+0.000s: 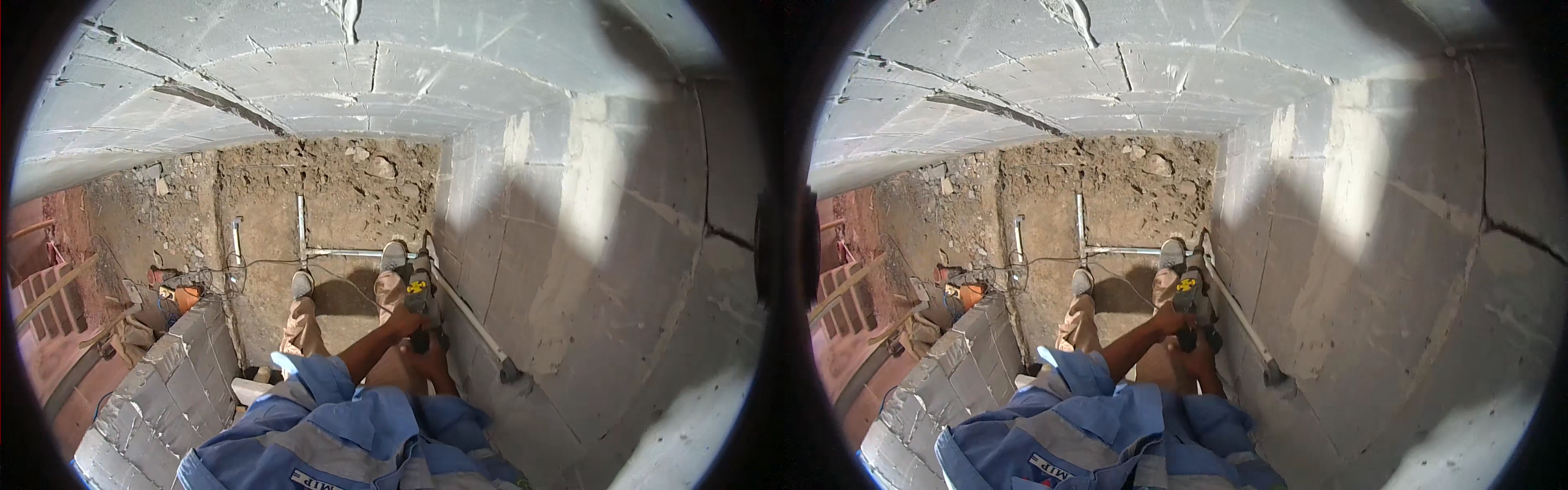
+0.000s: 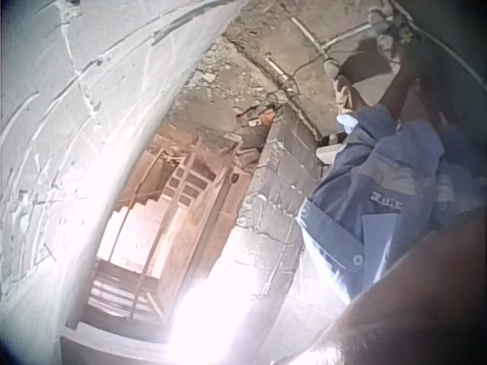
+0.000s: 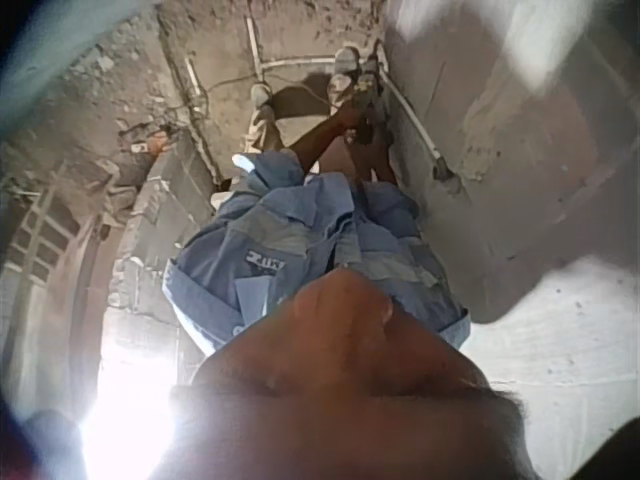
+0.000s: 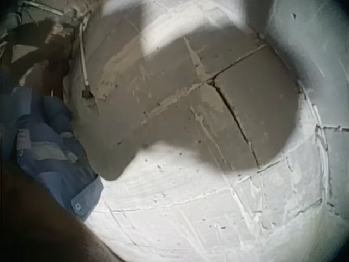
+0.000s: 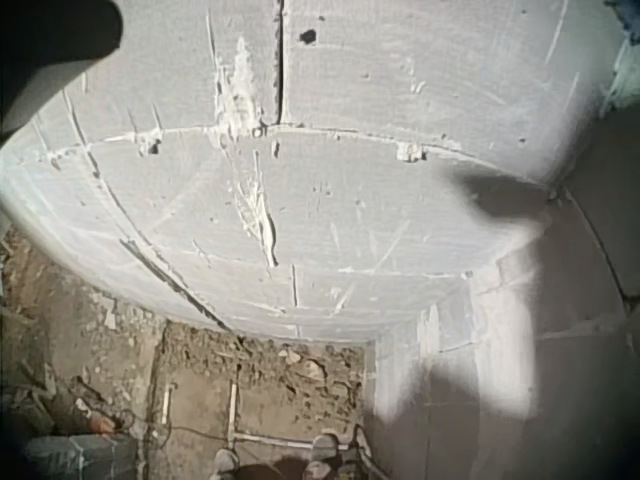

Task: The person is using a hammer drill to bore into a concrete wall and floor inside a building under renovation.

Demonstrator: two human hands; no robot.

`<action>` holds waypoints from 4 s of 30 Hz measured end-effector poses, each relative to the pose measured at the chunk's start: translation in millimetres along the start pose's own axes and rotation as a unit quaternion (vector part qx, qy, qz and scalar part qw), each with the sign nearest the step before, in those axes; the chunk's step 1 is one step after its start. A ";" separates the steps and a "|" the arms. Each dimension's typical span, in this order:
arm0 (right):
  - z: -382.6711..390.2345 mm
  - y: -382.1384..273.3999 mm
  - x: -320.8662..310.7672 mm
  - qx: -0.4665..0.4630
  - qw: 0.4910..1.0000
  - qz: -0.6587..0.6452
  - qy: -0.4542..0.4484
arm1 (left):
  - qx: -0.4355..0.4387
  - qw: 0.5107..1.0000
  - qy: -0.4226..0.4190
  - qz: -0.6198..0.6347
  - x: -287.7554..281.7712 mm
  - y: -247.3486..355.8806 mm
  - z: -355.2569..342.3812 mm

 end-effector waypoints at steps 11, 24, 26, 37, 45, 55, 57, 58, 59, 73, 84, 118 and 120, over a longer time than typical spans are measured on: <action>2.8 -10.8 26.9 0.032 0.999 -0.001 -0.014 | 0.052 0.975 0.124 -0.176 -26.4 24.4 0.9; 43.6 -15.3 27.3 0.066 0.994 -0.019 0.079 | 0.064 0.984 0.080 -0.144 -5.7 40.2 67.6; 38.0 -23.8 24.3 0.066 0.995 -0.018 0.069 | 0.061 0.984 0.057 -0.158 -12.1 43.6 57.6; 1.7 -18.3 50.9 0.076 0.993 0.033 0.081 | 0.056 0.995 -0.016 -0.078 -26.9 53.7 26.4; -26.3 -30.3 24.7 0.058 0.996 0.061 0.042 | 0.066 0.983 -0.042 -0.164 -37.9 49.7 -37.4; 57.5 -32.9 14.2 0.069 0.998 0.009 0.006 | 0.040 0.996 -0.007 -0.080 -9.2 35.6 72.7; 69.0 -28.7 25.5 0.111 0.994 0.012 -0.017 | 0.014 0.997 -0.027 -0.064 -19.8 10.8 64.2; 72.5 -25.6 28.0 0.114 0.993 0.008 -0.015 | 0.012 0.997 -0.029 -0.070 -14.6 13.8 71.4; 76.3 -21.3 30.6 0.125 0.992 0.016 -0.016 | 0.010 0.997 -0.026 -0.068 -5.7 22.0 87.4; 53.7 -5.0 47.2 0.138 0.989 0.041 -0.014 | -0.016 0.997 -0.038 -0.059 -17.0 11.4 54.9; 18.4 -7.6 30.2 0.085 0.996 -0.033 0.005 | -0.028 0.993 0.025 -0.110 -22.3 17.6 6.0; 74.7 4.7 29.3 0.151 0.986 -0.056 0.044 | 0.040 0.986 0.029 -0.158 4.7 -11.9 41.8; 75.7 12.1 29.9 0.133 0.986 -0.078 0.061 | 0.063 0.986 -0.005 -0.151 18.0 -4.2 48.9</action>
Point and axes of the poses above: each hand's wrist, its own z-axis away from the middle knuckle, its own x-axis out of the palm, y = z × x, the point moved 8 cm from there along -z, towards the middle knuckle, and after that the axes turned 11 degrees about z, right-handed, at the moved point
